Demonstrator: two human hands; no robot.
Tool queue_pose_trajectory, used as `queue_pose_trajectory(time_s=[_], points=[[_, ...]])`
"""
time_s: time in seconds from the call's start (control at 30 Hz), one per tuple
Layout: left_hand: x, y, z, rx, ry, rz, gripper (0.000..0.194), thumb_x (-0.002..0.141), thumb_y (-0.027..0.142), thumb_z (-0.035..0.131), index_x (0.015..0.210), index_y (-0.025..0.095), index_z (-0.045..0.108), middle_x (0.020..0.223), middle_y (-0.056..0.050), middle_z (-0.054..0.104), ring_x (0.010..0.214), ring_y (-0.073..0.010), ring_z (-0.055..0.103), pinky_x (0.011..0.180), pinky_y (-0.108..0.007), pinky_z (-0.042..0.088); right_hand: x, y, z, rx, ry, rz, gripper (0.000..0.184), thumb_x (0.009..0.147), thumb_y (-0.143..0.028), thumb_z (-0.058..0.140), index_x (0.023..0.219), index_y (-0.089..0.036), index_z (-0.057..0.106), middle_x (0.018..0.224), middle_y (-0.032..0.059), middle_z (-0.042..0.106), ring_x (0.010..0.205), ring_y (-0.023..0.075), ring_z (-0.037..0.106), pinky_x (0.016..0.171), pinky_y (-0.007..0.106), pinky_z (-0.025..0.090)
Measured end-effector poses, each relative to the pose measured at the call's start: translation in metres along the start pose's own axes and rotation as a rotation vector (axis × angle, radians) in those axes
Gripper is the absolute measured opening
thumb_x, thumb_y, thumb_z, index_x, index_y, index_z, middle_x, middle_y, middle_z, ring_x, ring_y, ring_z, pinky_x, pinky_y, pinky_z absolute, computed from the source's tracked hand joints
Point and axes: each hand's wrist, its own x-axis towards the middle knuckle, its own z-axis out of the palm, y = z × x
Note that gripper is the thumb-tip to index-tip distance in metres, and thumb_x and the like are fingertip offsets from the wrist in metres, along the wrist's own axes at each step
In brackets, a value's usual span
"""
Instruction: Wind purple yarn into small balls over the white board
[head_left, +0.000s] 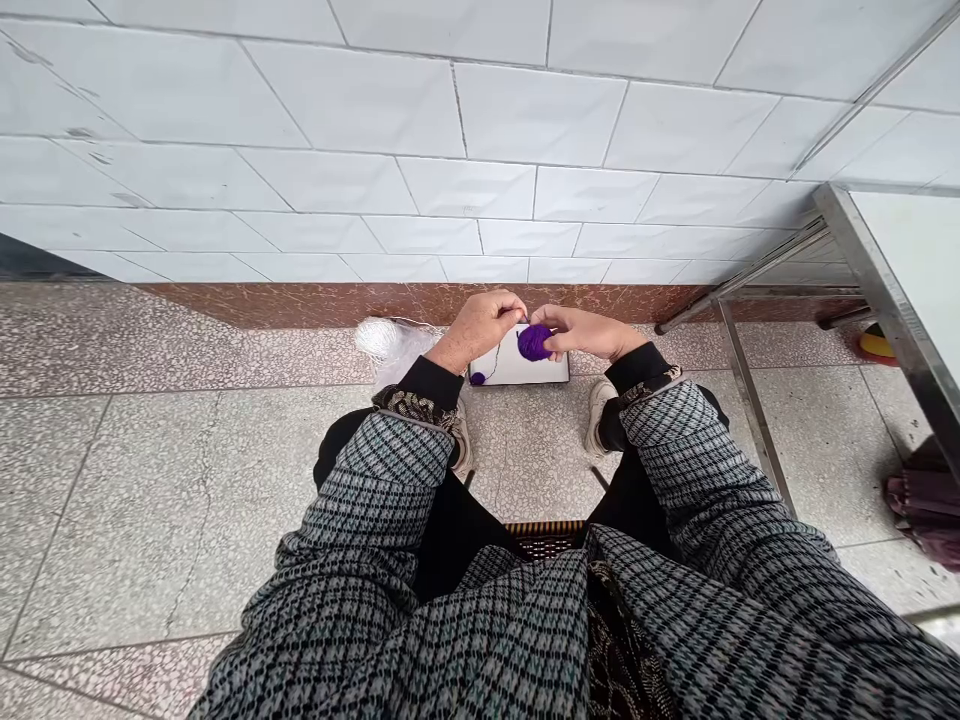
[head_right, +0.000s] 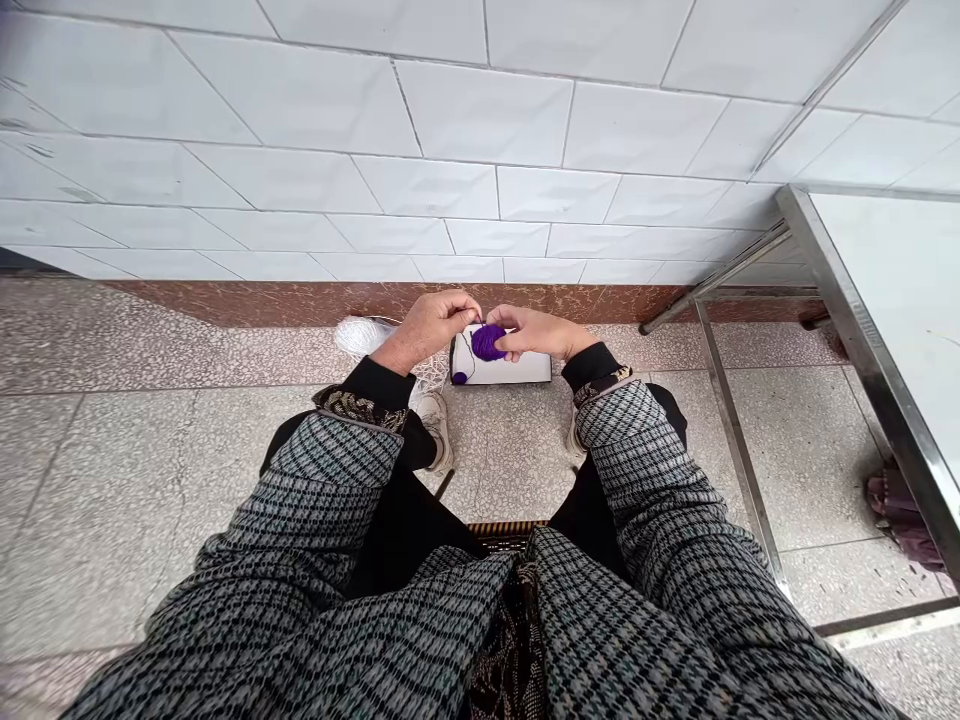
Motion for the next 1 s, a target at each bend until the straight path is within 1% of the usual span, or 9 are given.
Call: queue_pose_trajectory(time_s=[0.07,0.2,0.37,0.43,0.5,0.6,0.67,0.83,1.0], points=[[0.002,-0.005,0.002,-0.008,0.025,-0.057,0.016,0.085,0.020,0.053,0.075,0.016,0.065,0.076,-0.002,0.067,0.075,-0.0163,0.059,0.076,-0.029,0.046,-0.003,-0.004,-0.002,0.126,0.027,-0.110,0.037,0.074,-0.020,0.077,0.105,-0.019,0.057,0.093,0.0021,0.065,0.067,0.0104,0.061,0.061,0.026,0.054],[0.001,-0.005,0.008,-0.044,-0.125,-0.074,0.017,0.085,0.020,0.053,0.078,0.017,0.067,0.068,0.000,0.062,0.060,-0.0124,0.050,0.063,-0.027,0.041,0.002,-0.005,-0.011,0.256,0.372,-0.306,0.045,0.083,-0.041,0.076,0.117,-0.024,0.052,0.101,0.0029,0.063,0.077,0.0112,0.064,0.066,0.024,0.055],[-0.005,0.007,0.007,-0.098,-0.339,0.040,0.019,0.087,0.027,0.055,0.082,0.017,0.071,0.072,-0.001,0.066,0.062,-0.0118,0.053,0.064,-0.026,0.043,0.015,0.010,-0.014,0.067,0.636,-0.120,0.029,0.083,-0.019,0.071,0.101,-0.022,0.048,0.090,0.0002,0.060,0.065,0.0086,0.057,0.057,0.022,0.050],[-0.005,0.009,0.003,-0.084,-0.266,0.031,0.020,0.086,0.026,0.055,0.083,0.017,0.072,0.073,-0.002,0.067,0.063,-0.0123,0.054,0.065,-0.026,0.043,0.013,0.012,-0.010,-0.088,0.553,0.004,0.031,0.077,-0.009,0.072,0.094,-0.022,0.049,0.081,-0.0013,0.059,0.059,0.0087,0.053,0.053,0.022,0.046],[-0.004,0.007,0.000,-0.065,-0.160,0.011,0.019,0.084,0.024,0.055,0.082,0.017,0.072,0.075,-0.003,0.069,0.066,-0.0132,0.056,0.067,-0.027,0.044,0.008,0.010,-0.006,-0.177,0.317,0.058,0.032,0.073,-0.006,0.072,0.092,-0.021,0.052,0.076,-0.0020,0.059,0.060,0.0104,0.054,0.052,0.023,0.046],[-0.001,0.001,-0.002,-0.049,-0.068,-0.020,0.018,0.083,0.021,0.054,0.080,0.017,0.072,0.079,-0.004,0.071,0.073,-0.0146,0.059,0.071,-0.028,0.046,-0.001,0.003,-0.003,-0.140,-0.030,0.032,0.033,0.070,-0.008,0.073,0.096,-0.020,0.057,0.081,-0.0013,0.063,0.064,0.0117,0.057,0.055,0.024,0.049],[0.001,-0.003,-0.001,-0.032,-0.050,-0.041,0.017,0.083,0.021,0.055,0.079,0.017,0.071,0.079,-0.003,0.072,0.075,-0.0153,0.060,0.073,-0.028,0.046,-0.004,-0.001,-0.003,-0.059,-0.102,-0.016,0.036,0.069,-0.010,0.074,0.099,-0.020,0.057,0.086,-0.0012,0.063,0.065,0.0114,0.057,0.057,0.025,0.050],[0.004,-0.008,0.007,-0.014,-0.076,-0.088,0.017,0.084,0.022,0.056,0.077,0.016,0.070,0.073,0.000,0.068,0.069,-0.0147,0.057,0.070,-0.028,0.044,-0.004,-0.003,-0.005,0.153,0.054,-0.148,0.036,0.074,-0.022,0.075,0.103,-0.021,0.053,0.091,-0.0001,0.061,0.069,0.0107,0.056,0.064,0.026,0.050],[0.000,0.002,0.014,-0.029,-0.284,-0.011,0.018,0.085,0.022,0.056,0.079,0.017,0.072,0.068,0.001,0.065,0.062,-0.0127,0.053,0.067,-0.027,0.042,0.004,-0.002,-0.006,0.165,0.354,-0.210,0.042,0.079,-0.026,0.072,0.115,-0.024,0.051,0.101,0.0011,0.061,0.072,0.0112,0.056,0.069,0.028,0.051]])
